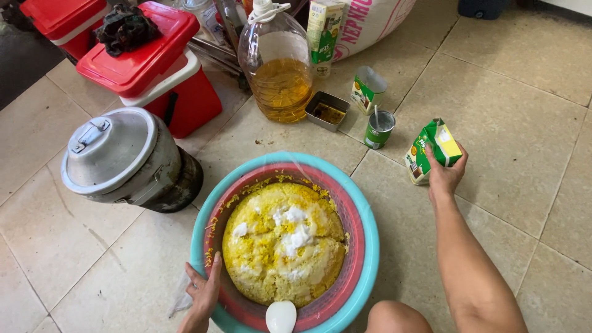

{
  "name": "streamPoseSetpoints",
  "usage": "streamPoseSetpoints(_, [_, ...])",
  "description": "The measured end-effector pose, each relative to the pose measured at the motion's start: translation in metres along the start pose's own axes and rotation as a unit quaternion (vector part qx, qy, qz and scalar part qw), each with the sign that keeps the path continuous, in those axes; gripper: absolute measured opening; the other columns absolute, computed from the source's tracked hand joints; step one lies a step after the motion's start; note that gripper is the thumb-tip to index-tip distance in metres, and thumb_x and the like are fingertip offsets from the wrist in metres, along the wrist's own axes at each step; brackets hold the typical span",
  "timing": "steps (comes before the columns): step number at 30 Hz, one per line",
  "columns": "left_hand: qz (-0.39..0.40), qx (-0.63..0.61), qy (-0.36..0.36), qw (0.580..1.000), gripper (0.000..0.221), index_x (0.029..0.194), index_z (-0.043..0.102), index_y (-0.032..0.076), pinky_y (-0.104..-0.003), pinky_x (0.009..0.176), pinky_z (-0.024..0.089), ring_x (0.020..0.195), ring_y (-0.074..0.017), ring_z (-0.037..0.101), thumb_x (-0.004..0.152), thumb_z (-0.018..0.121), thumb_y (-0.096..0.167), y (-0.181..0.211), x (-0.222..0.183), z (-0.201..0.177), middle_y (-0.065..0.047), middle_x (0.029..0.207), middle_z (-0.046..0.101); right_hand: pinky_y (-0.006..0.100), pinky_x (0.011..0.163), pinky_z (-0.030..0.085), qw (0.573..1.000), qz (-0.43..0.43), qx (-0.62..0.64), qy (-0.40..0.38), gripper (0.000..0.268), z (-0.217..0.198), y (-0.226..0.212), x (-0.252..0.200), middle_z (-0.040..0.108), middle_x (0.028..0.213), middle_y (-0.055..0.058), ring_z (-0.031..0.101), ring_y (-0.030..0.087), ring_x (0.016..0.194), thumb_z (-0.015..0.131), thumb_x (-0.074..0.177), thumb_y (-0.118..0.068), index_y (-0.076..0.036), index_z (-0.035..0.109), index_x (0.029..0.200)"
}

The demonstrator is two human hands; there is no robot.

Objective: Mixing cooked yellow rice with condensed milk and sugar in a large basin.

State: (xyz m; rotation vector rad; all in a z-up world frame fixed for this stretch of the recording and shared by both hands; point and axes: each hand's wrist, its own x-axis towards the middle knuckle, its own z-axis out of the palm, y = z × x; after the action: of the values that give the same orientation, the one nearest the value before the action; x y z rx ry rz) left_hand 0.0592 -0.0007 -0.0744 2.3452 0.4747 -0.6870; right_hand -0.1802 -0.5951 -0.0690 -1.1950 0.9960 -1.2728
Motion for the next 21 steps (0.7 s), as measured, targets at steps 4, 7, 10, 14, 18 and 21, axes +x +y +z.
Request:
streamPoseSetpoints(4, [0.032, 0.003, 0.004, 0.999, 0.136, 0.166, -0.014, 0.023, -0.059, 0.122, 0.024, 0.155, -0.0508, 0.009, 0.07, 0.062, 0.083, -0.005, 0.002, 0.004, -0.035, 0.163, 0.005, 0.033, 0.101, 0.051, 0.999, 0.014, -0.045, -0.021, 0.061, -0.013, 0.014, 0.005, 0.061, 0.136, 0.007, 0.06, 0.018, 0.122, 0.089, 0.091, -0.018, -0.01, 0.049, 0.136])
streamPoseSetpoints(7, [0.01, -0.008, -0.012, 1.0, 0.138, 0.164, -0.017, 0.024, -0.058, 0.121, 0.027, 0.154, -0.0498, 0.013, 0.068, 0.062, 0.082, 0.002, -0.005, 0.006, -0.032, 0.165, 0.002, 0.039, 0.11, 0.048, 0.994, 0.025, -0.095, -0.051, 0.079, -0.02, 0.006, 0.0, 0.055, 0.148, 0.014, 0.056, 0.025, 0.134, 0.089, 0.091, -0.027, -0.01, 0.041, 0.152])
streamPoseSetpoints(10, [0.034, 0.022, 0.023, 0.999, 0.136, 0.167, -0.016, 0.023, -0.057, 0.123, 0.024, 0.152, -0.0537, 0.014, 0.072, 0.062, 0.082, -0.018, 0.02, 0.018, -0.037, 0.164, 0.002, 0.049, 0.112, 0.032, 0.949, 0.038, -0.311, -0.029, 0.137, -0.027, -0.006, -0.028, 0.022, 0.152, 0.032, 0.029, 0.04, 0.14, 0.1, 0.072, -0.023, -0.011, -0.002, 0.163])
streamPoseSetpoints(14, [0.033, 0.049, -0.122, 0.991, 0.141, 0.159, -0.036, 0.022, -0.055, 0.122, 0.025, 0.149, -0.049, 0.023, 0.075, 0.059, 0.084, -0.01, 0.032, -0.004, -0.034, 0.162, 0.01, 0.052, 0.12, 0.028, 0.948, -0.018, -0.318, -0.013, 0.127, -0.024, -0.036, -0.088, 0.021, 0.161, 0.032, 0.025, 0.042, 0.151, 0.091, 0.088, -0.035, -0.015, -0.004, 0.17])
streamPoseSetpoints(18, [0.032, 0.3, -0.347, 0.888, 0.119, 0.168, 0.018, 0.027, -0.06, 0.111, 0.048, 0.138, -0.0419, 0.051, 0.068, 0.004, 0.091, 0.093, -0.011, -0.087, -0.012, 0.162, 0.037, 0.042, 0.098, 0.05, 0.928, -0.102, -0.309, -0.181, 0.088, 0.006, -0.106, -0.163, 0.052, 0.134, 0.018, 0.057, 0.026, 0.113, 0.074, 0.093, -0.037, -0.013, 0.026, 0.162])
streamPoseSetpoints(21, [0.101, 0.435, -0.249, 0.86, 0.127, 0.147, 0.051, -0.003, -0.053, 0.083, 0.065, 0.101, -0.0398, 0.078, 0.081, -0.004, 0.09, 0.143, 0.019, -0.093, -0.03, 0.125, 0.069, 0.031, 0.066, 0.059, 0.864, -0.131, -0.306, -0.378, 0.044, 0.027, -0.168, -0.231, 0.069, 0.098, 0.006, 0.069, 0.015, 0.077, 0.071, 0.092, -0.031, -0.008, 0.067, 0.129])
